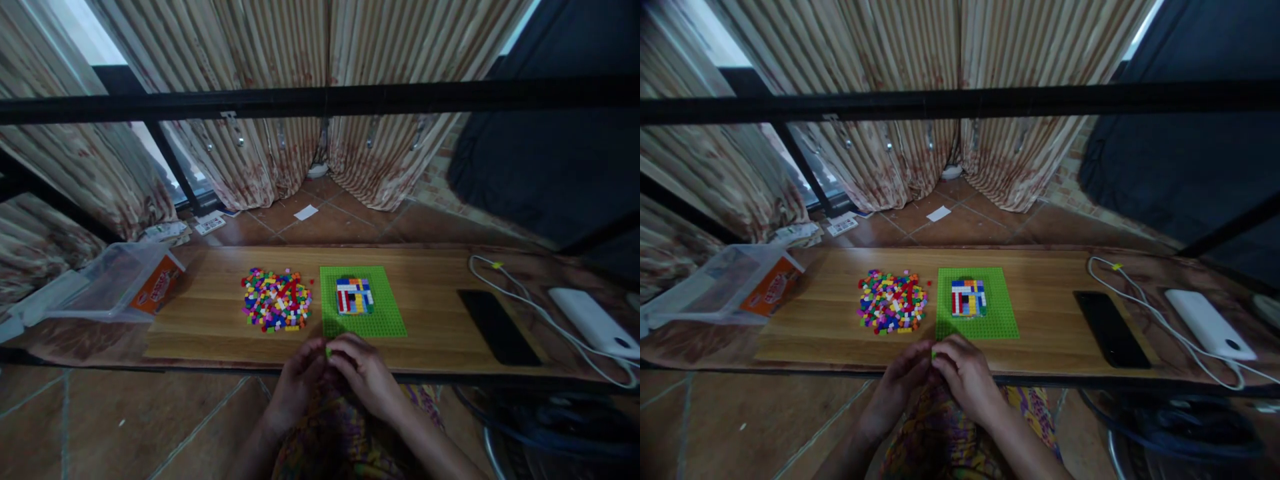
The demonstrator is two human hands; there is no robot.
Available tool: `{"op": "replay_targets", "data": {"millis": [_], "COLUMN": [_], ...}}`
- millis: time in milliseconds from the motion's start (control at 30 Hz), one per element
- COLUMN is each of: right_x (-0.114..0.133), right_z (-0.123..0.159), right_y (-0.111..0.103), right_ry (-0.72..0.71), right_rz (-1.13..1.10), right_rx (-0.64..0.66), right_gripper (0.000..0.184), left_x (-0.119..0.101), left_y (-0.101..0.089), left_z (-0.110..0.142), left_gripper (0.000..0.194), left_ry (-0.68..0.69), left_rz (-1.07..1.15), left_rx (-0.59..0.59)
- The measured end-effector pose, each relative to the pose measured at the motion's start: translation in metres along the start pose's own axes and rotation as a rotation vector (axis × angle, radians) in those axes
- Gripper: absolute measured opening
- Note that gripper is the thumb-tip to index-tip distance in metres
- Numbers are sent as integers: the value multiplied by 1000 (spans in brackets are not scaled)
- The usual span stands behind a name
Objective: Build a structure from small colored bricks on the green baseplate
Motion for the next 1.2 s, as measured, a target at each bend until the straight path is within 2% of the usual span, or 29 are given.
{"op": "replay_targets", "data": {"millis": [67,167,233,300,433,567,767,1000,1100,1200], "right_x": [-16,-45,-61,-71,-81,-86,-92,-93,-96,-104], "right_z": [-5,-19,-30,-40,-50,-49,-48,-47,-44,-42], "right_y": [-22,-58,-74,-81,-75,-68,-66,-64,-63,-62], "right_ry": [5,33,31,14,-16,-24,-15,42,81,174], "right_rz": [87,247,340,409,477,510,453,276,123,-53], "right_rx": [-141,-352,-388,-378,-347,-349,-400,-442,-455,-523], "right_gripper": [16,18,20,21,23,23,25,27,32,36], "left_x": [1,0,-2,-1,6,12,13,12,11,8], "left_y": [-2,-15,-26,-36,-47,-50,-52,-52,-52,-49], "left_z": [-6,-12,-15,-15,-14,-14,-16,-14,-13,-11], "left_gripper": [48,46,42,41,40,42,44,42,40,39], "left_ry": [30,113,156,173,148,129,127,130,139,129], "left_rz": [-57,-178,-243,-280,-295,-319,-341,-354,-347,-323], "left_rx": [-31,-111,-164,-208,-237,-207,-235,-239,-236,-242]}}
Point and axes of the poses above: each hand's wrist, its own z-axis away from the middle knuckle, its own y-axis out of the palm, x = y × z, the point moved 4 cm from there along -z, towards the middle knuckle, and after that the axes turned 3 degrees about z, right-handed, at the moved point
